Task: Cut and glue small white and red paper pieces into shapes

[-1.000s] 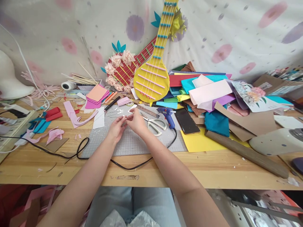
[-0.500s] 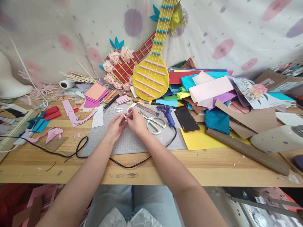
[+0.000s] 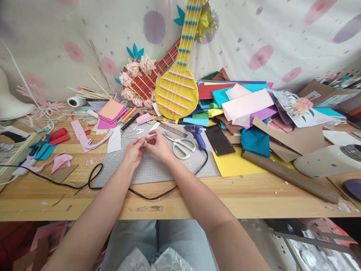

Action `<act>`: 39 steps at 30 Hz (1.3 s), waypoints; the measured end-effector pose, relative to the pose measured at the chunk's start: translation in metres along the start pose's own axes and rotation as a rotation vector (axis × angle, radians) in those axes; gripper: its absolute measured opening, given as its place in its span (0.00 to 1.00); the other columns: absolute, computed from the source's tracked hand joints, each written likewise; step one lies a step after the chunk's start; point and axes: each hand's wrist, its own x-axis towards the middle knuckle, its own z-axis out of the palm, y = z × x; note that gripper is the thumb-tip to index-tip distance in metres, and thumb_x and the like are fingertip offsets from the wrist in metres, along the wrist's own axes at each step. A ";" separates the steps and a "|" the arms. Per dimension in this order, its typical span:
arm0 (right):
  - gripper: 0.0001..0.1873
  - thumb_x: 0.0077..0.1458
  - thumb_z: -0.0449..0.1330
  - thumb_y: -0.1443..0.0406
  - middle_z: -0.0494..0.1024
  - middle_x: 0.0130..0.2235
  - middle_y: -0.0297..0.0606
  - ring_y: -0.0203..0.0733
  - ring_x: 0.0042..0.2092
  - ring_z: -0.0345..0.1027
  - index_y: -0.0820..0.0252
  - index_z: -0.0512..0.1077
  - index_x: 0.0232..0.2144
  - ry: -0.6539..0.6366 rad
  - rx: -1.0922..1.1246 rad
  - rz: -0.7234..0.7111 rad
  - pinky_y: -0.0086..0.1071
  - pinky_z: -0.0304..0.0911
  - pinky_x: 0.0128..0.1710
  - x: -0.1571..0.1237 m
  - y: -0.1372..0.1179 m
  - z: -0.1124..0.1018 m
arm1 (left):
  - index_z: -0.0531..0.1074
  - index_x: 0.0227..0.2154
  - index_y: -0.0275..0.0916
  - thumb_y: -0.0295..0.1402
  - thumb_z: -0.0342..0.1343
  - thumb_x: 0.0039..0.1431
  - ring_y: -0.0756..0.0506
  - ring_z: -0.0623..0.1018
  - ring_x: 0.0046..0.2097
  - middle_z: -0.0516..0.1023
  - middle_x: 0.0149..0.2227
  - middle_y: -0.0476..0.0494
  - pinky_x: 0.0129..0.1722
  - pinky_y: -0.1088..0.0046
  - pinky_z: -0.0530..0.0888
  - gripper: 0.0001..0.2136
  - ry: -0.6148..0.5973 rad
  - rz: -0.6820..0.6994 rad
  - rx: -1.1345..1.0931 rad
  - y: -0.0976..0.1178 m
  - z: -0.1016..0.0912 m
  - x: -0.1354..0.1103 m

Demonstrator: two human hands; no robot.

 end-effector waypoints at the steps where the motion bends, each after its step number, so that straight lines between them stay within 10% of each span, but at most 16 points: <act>1: 0.20 0.40 0.61 0.65 0.72 0.28 0.28 0.33 0.30 0.68 0.56 0.57 0.36 0.014 0.001 0.004 0.32 0.65 0.35 0.000 -0.001 0.000 | 0.74 0.21 0.35 0.30 0.65 0.35 0.52 0.73 0.31 0.75 0.26 0.48 0.40 0.73 0.67 0.08 0.009 0.006 0.001 0.000 0.000 0.000; 20: 0.04 0.47 0.55 0.65 0.73 0.26 0.31 0.33 0.29 0.65 0.59 0.68 0.24 0.008 -0.361 -0.036 0.28 0.61 0.31 -0.005 -0.007 0.003 | 0.68 0.23 0.36 0.32 0.65 0.36 0.50 0.75 0.36 0.76 0.32 0.47 0.41 0.72 0.69 0.12 -0.059 -0.097 -0.055 0.000 0.002 -0.001; 30: 0.09 0.42 0.61 0.61 0.70 0.21 0.30 0.29 0.23 0.63 0.62 0.66 0.21 -0.136 0.195 0.245 0.26 0.62 0.28 0.002 0.002 -0.001 | 0.64 0.31 0.38 0.34 0.61 0.42 0.50 0.75 0.34 0.75 0.30 0.47 0.37 0.73 0.68 0.14 0.029 0.004 0.042 0.012 -0.005 0.003; 39: 0.13 0.40 0.63 0.57 0.71 0.21 0.30 0.30 0.23 0.64 0.62 0.68 0.22 -0.188 0.218 0.222 0.26 0.62 0.27 0.000 0.006 -0.004 | 0.57 0.31 0.39 0.25 0.63 0.36 0.51 0.75 0.29 0.75 0.25 0.50 0.36 0.73 0.69 0.21 0.020 0.054 0.055 0.005 -0.003 0.001</act>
